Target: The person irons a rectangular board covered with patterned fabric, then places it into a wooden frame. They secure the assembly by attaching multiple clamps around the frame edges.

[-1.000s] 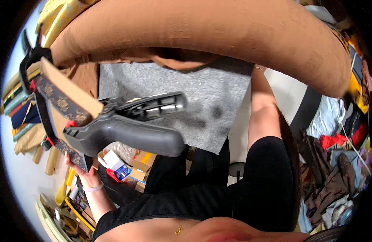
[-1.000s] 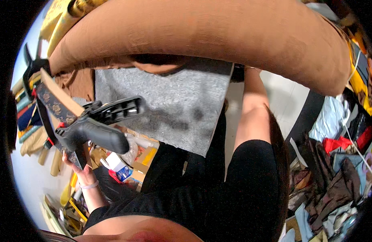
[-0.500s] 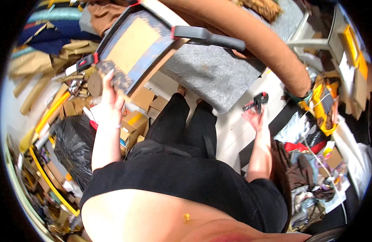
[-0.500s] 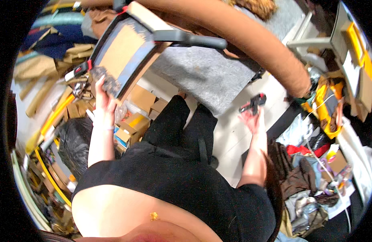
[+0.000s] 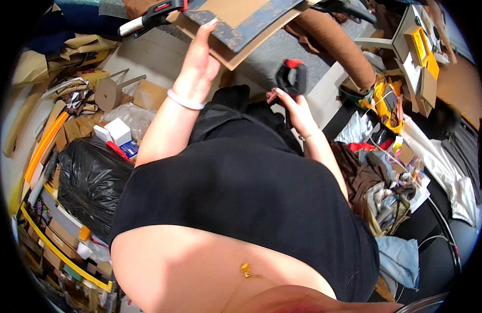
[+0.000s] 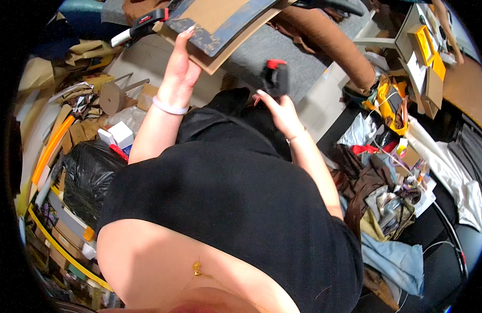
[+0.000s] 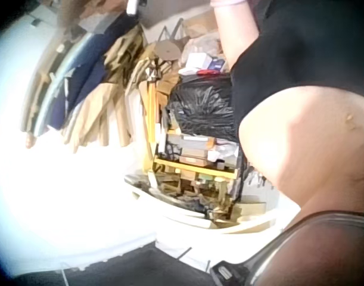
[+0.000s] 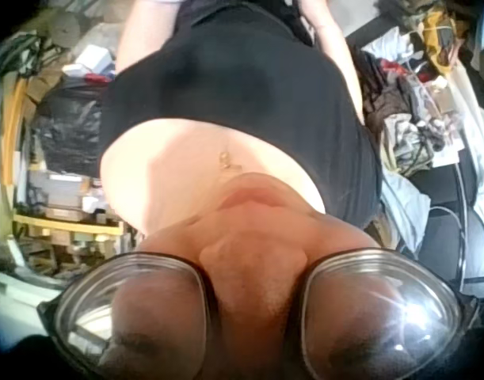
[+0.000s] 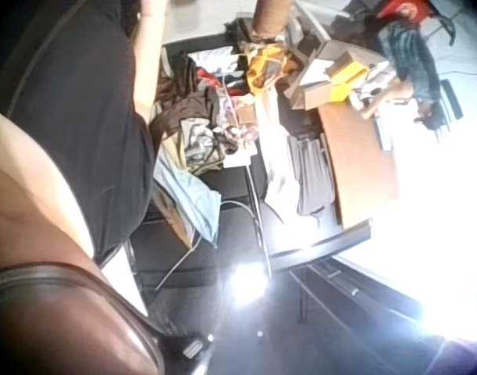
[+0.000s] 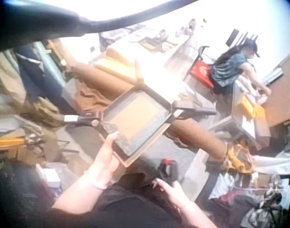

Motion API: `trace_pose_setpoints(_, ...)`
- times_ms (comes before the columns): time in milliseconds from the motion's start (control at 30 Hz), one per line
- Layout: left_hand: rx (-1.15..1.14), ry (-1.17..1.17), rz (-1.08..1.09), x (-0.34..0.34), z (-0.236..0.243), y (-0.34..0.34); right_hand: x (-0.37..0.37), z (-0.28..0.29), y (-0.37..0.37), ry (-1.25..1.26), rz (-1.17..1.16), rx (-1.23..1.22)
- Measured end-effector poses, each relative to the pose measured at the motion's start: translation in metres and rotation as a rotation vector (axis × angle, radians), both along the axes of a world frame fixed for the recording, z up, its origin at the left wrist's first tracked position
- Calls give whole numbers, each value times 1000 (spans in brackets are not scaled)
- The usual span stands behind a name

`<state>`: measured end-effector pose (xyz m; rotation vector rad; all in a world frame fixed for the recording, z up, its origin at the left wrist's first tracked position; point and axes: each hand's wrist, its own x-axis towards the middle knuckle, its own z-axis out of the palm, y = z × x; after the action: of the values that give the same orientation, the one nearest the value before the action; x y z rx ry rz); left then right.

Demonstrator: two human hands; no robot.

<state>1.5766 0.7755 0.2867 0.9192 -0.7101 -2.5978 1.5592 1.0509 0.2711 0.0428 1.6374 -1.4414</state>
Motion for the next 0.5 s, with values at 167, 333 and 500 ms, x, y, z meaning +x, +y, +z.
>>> trace_pose_setpoints(167, 33, 36, -83, 0, -3, -21, 9, 30, -73, 320, 140, 272)
trace_pose_setpoints(333, 61, 70, -143, 0, -4, -34, 9, 40, -110, 421, 180, 311)
trace_pose_setpoints(500, 126, 93, -183, -5, -12, -42, 8, 43, -129, 438, 169, 356)
